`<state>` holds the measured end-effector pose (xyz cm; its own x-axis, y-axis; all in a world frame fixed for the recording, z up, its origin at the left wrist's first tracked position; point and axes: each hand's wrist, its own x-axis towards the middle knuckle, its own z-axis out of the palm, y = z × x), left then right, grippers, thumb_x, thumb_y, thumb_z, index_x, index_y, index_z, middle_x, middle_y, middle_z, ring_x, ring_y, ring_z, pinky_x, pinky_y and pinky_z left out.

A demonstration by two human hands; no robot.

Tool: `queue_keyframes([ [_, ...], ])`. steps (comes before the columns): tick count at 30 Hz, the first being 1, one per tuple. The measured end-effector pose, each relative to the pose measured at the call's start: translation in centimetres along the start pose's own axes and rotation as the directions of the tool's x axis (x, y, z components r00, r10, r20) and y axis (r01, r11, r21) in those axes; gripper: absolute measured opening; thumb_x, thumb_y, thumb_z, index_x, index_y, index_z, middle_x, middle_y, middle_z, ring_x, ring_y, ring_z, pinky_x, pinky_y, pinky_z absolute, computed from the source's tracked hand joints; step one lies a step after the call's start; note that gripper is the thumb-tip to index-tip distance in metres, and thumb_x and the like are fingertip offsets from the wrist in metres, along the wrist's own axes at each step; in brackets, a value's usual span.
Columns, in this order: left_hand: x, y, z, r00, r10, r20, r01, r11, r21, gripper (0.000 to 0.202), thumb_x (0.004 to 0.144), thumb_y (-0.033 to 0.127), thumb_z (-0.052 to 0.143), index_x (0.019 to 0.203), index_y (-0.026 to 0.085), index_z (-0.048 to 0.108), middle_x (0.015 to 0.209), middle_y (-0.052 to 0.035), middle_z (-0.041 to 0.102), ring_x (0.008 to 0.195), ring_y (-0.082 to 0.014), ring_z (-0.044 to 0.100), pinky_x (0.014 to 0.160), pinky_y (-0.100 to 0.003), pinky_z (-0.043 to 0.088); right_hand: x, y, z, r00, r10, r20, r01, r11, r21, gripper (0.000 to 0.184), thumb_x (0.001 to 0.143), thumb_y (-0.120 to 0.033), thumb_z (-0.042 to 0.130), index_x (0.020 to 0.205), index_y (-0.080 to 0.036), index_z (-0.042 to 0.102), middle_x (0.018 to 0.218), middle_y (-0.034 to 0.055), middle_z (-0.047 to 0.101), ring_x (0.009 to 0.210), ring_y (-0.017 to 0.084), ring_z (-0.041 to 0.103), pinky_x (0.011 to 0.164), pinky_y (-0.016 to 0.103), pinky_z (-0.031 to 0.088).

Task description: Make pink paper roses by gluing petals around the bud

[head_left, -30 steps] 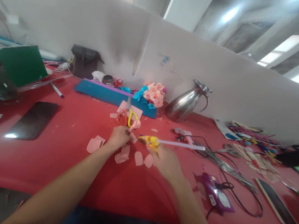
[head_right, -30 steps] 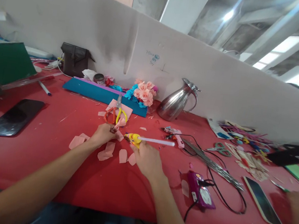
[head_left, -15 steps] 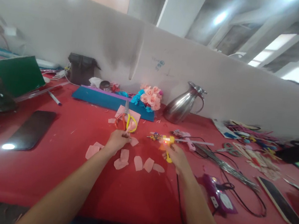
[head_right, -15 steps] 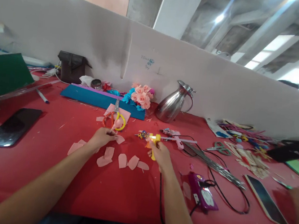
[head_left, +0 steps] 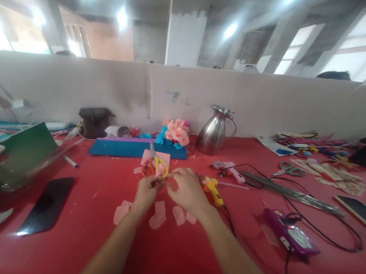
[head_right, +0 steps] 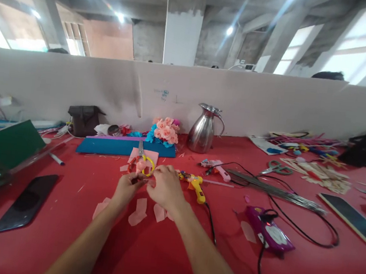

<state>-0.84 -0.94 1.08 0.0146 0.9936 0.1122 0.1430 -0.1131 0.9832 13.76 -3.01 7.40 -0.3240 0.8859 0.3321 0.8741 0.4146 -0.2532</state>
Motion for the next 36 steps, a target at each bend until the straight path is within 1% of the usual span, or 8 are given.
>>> queue_keyframes([
  [8, 0.1, -0.3, 0.0, 0.999, 0.017, -0.05, -0.016, 1.0, 0.023, 0.021, 0.066, 0.034, 0.066, 0.066, 0.013, 0.066, 0.053, 0.0023, 0.052, 0.048, -0.0085, 0.039, 0.05, -0.022, 0.028, 1.0, -0.8, 0.6, 0.993, 0.096, 0.07, -0.085, 0.986, -0.14, 0.02, 0.079, -0.02, 0.05, 0.074, -0.018, 0.07, 0.084, 0.0089, 0.068, 0.087, 0.023, 0.055, 0.076, 0.031, 0.036],
  [11, -0.2, 0.1, 0.1, 0.998, 0.044, -0.051, -0.047, 0.998, -0.052, 0.026, 0.067, 0.039, 0.066, 0.076, 0.014, 0.063, 0.059, 0.0027, 0.053, 0.049, -0.0078, 0.037, 0.05, -0.021, 0.028, 1.1, -0.4, 0.4, 0.991, 0.134, 0.026, -0.133, 0.99, -0.043, 0.02, 0.078, -0.023, 0.052, 0.074, -0.02, 0.071, 0.08, 0.0075, 0.07, 0.083, 0.021, 0.058, 0.071, 0.028, 0.038],
  [14, -0.6, 0.6, 0.1, 0.993, 0.081, -0.09, -0.096, 0.979, -0.177, 0.03, 0.074, 0.046, 0.059, 0.083, 0.017, 0.056, 0.062, 0.0043, 0.048, 0.05, -0.0071, 0.035, 0.049, -0.02, 0.027, 1.4, 0.3, 0.6, 0.96, 0.254, -0.115, -0.233, 0.958, 0.17, 0.023, 0.078, -0.026, 0.051, 0.076, -0.019, 0.072, 0.081, 0.0073, 0.071, 0.079, 0.02, 0.061, 0.069, 0.027, 0.04],
  [19, -0.9, 0.9, 0.2, 0.997, 0.069, -0.045, -0.08, 0.93, -0.359, 0.037, 0.079, 0.054, 0.049, 0.076, 0.017, 0.05, 0.054, 0.0071, 0.031, 0.049, -0.0065, 0.026, 0.048, -0.019, 0.024, 1.3, 1.2, 1.6, 0.868, 0.446, -0.219, -0.246, 0.768, 0.591, 0.026, 0.075, -0.031, 0.051, 0.074, -0.017, 0.073, 0.074, 0.006, 0.071, 0.069, 0.02, 0.061, 0.063, 0.027, 0.042],
  [24, -0.6, 0.2, 0.3, 0.997, 0.067, -0.03, -0.073, 0.916, -0.394, 0.036, 0.076, 0.052, 0.055, 0.078, 0.015, 0.058, 0.063, 0.0017, 0.049, 0.057, -0.0078, 0.04, 0.057, -0.02, 0.034, 0.8, 1.1, 2.2, 0.801, 0.593, -0.081, -0.262, 0.47, 0.843, 0.031, 0.069, -0.043, 0.057, 0.061, -0.015, 0.07, 0.051, 0.0001, 0.06, 0.053, 0.015, 0.05, 0.052, 0.025, 0.034],
  [27, -0.4, -0.1, 0.4, 0.996, 0.056, -0.064, -0.077, 0.918, -0.389, 0.033, 0.072, 0.048, 0.061, 0.077, 0.015, 0.064, 0.076, -0.0042, 0.061, 0.074, -0.0129, 0.053, 0.071, -0.023, 0.041, 0.8, 0.8, 2.5, 0.769, 0.64, -0.004, -0.241, 0.296, 0.924, 0.032, 0.065, -0.046, 0.061, 0.057, -0.015, 0.068, 0.049, -0.0008, 0.055, 0.051, 0.012, 0.043, 0.052, 0.025, 0.032],
  [30, -0.5, -0.2, 0.4, 0.996, 0.028, -0.09, -0.062, 0.914, -0.4, 0.03, 0.07, 0.043, 0.064, 0.079, 0.015, 0.068, 0.084, -0.006, 0.065, 0.084, -0.0163, 0.057, 0.077, -0.026, 0.042, 0.7, 0.4, 2.8, 0.76, 0.649, 0.034, -0.205, 0.19, 0.96, 0.033, 0.063, -0.047, 0.064, 0.056, -0.015, 0.066, 0.048, -0.0014, 0.052, 0.051, 0.011, 0.041, 0.052, 0.025, 0.031],
  [36, -0.2, -1.0, 0.4, 0.981, -0.081, -0.177, 0.005, 0.919, -0.395, 0.036, 0.066, 0.044, 0.068, 0.085, 0.014, 0.071, 0.077, -0.0036, 0.066, 0.068, -0.0112, 0.055, 0.061, -0.02, 0.04, 0.9, -0.1, 3.3, 0.755, 0.654, 0.06, -0.153, 0.086, 0.984, 0.032, 0.06, -0.046, 0.067, 0.056, -0.014, 0.065, 0.049, -0.001, 0.053, 0.053, 0.011, 0.042, 0.054, 0.025, 0.032],
])
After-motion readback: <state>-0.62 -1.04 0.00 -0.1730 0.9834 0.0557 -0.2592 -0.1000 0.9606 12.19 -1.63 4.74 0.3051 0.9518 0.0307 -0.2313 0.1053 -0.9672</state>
